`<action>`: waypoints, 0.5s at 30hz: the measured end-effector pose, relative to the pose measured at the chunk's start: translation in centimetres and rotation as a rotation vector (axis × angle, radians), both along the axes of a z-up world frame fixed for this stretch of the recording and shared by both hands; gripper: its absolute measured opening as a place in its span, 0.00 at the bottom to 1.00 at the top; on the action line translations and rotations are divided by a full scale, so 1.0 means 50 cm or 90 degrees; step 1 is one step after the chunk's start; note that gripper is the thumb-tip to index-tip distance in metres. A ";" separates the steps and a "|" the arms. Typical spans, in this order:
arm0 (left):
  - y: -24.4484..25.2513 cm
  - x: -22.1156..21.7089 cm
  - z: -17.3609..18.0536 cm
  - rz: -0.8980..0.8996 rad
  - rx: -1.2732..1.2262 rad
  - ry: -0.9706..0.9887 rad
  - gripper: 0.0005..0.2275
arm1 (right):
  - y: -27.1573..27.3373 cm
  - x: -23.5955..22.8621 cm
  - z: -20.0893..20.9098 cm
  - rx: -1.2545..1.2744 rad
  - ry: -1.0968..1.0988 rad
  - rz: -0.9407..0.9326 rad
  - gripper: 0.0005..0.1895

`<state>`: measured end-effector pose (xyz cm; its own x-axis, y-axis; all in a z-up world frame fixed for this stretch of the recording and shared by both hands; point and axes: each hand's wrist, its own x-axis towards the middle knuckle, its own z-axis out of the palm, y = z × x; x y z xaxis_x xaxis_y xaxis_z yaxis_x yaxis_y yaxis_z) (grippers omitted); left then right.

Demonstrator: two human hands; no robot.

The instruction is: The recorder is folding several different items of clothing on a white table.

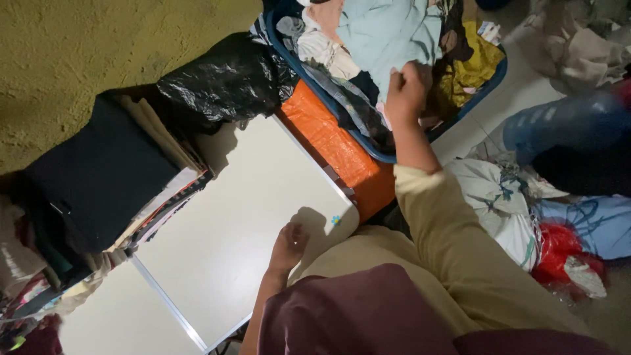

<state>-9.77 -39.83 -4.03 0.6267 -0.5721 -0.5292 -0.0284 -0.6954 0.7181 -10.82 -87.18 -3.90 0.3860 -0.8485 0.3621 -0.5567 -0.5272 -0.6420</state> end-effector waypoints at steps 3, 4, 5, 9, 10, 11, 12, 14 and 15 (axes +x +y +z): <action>-0.020 0.008 -0.006 0.018 -0.008 0.035 0.16 | 0.089 0.003 0.066 -0.008 -0.071 0.092 0.09; -0.023 0.009 -0.011 0.029 -0.036 0.049 0.16 | 0.128 0.000 0.091 -0.029 -0.123 0.155 0.05; -0.040 0.017 -0.006 0.032 -0.038 0.049 0.16 | 0.172 -0.013 0.089 -0.030 -0.123 0.159 0.05; -0.101 0.055 0.020 0.192 -0.180 0.186 0.16 | 0.376 -0.076 0.106 0.057 -0.171 0.389 0.06; -0.115 0.065 0.028 0.254 -0.252 0.245 0.16 | 0.434 -0.096 0.116 0.133 -0.186 0.474 0.05; -0.141 0.077 0.072 0.260 -0.253 0.245 0.16 | 0.454 -0.109 0.119 0.135 -0.183 0.480 0.05; -0.165 0.090 0.116 0.324 -0.340 0.397 0.19 | 0.476 -0.122 0.122 0.198 -0.134 0.639 0.06; -0.180 0.103 0.137 0.398 -0.430 0.548 0.22 | 0.507 -0.137 0.129 0.264 -0.079 0.809 0.06; -0.174 0.103 0.115 0.430 -0.343 0.517 0.18 | 0.516 -0.139 0.133 0.305 0.004 0.866 0.06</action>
